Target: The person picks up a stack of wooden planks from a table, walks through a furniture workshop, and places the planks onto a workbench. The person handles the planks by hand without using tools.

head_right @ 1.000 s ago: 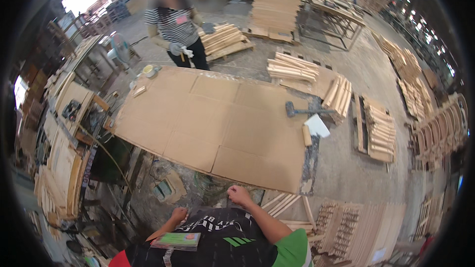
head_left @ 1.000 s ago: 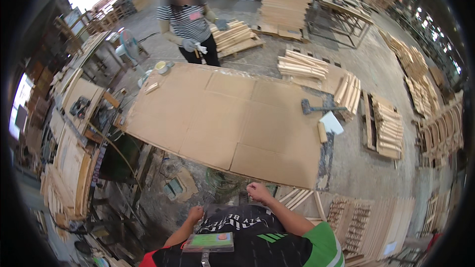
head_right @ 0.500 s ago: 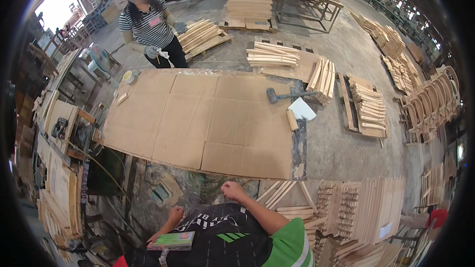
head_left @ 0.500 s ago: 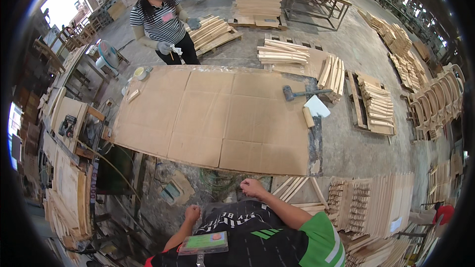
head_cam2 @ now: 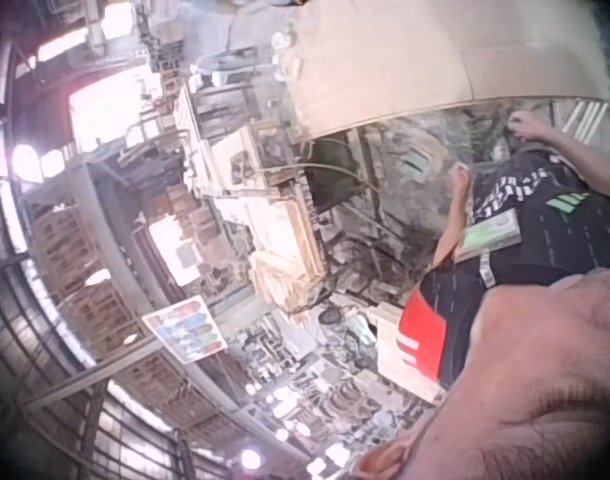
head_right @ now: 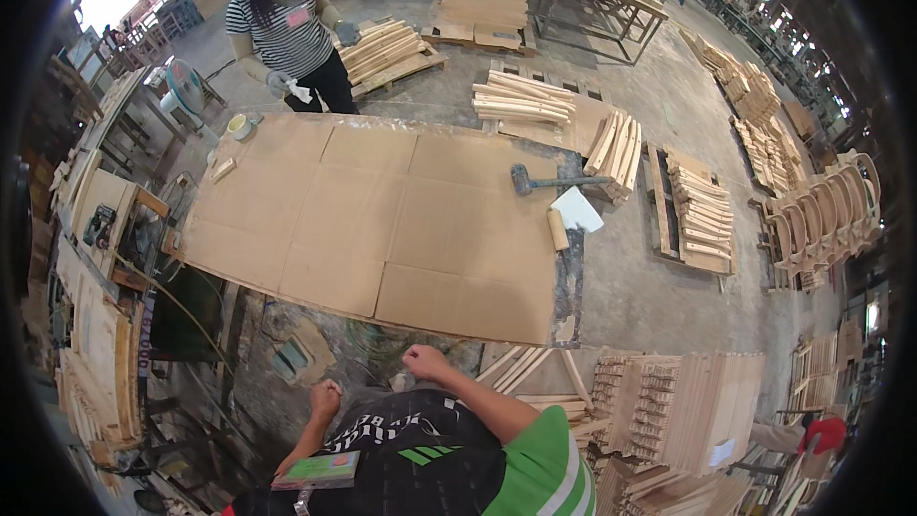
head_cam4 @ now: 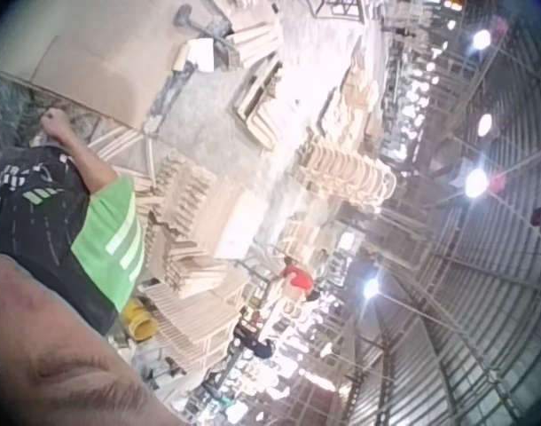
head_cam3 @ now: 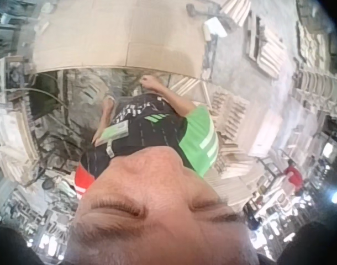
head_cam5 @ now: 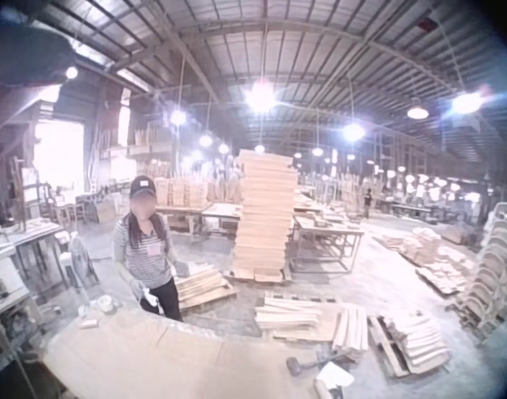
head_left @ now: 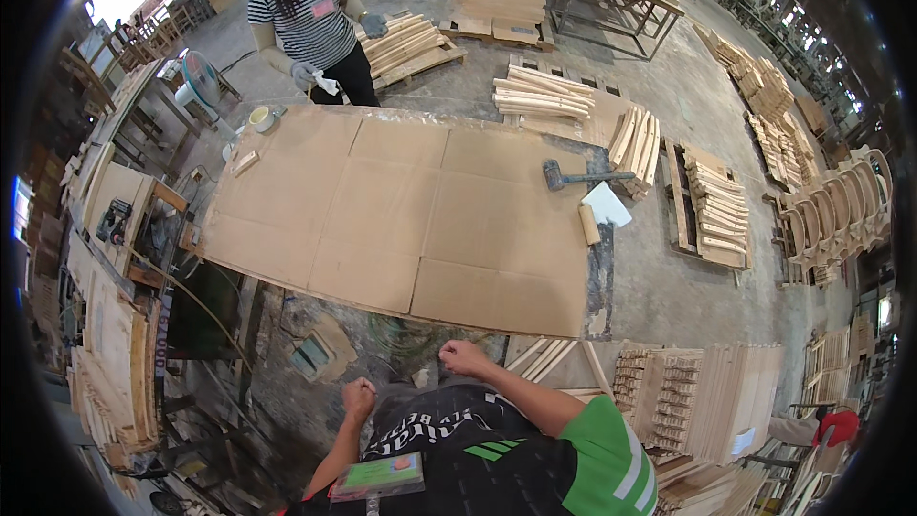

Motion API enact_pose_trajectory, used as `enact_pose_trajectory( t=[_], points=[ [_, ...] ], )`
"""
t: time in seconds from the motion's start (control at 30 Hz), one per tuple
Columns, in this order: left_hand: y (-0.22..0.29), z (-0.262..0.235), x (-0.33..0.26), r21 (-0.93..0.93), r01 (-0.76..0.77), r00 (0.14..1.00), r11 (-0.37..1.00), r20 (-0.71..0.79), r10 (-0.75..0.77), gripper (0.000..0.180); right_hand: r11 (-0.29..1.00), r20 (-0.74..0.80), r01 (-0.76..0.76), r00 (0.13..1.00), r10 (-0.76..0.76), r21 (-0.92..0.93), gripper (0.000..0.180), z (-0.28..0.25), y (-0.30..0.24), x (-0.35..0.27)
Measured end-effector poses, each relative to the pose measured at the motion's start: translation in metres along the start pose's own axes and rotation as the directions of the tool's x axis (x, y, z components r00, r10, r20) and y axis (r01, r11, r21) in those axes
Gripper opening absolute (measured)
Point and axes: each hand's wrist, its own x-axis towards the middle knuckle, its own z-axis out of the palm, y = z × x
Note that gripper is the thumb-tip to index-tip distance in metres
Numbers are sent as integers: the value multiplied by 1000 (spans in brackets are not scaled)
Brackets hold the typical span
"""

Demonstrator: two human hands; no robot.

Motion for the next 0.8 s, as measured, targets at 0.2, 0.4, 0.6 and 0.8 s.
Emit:
enact_pose_trajectory(
  t=[0.2,0.4,0.6,0.8],
  points=[
    [-9,-9,-21,111,-34,999,993,-23,37,17,999,33,10,999,-11,37,28,18,-9,12],
    [-52,-25,-49,255,81,995,963,-75,-64,18,987,-2,103,995,-104,-119,30,32,-33,14],
    [-97,-52,-77,222,122,989,967,-115,-98,18,992,17,90,996,-89,-88,28,69,-48,13],
    [-152,-83,-111,-363,387,905,847,-24,-424,16,997,155,23,988,-11,-76,24,144,-77,-7]
  ],
)
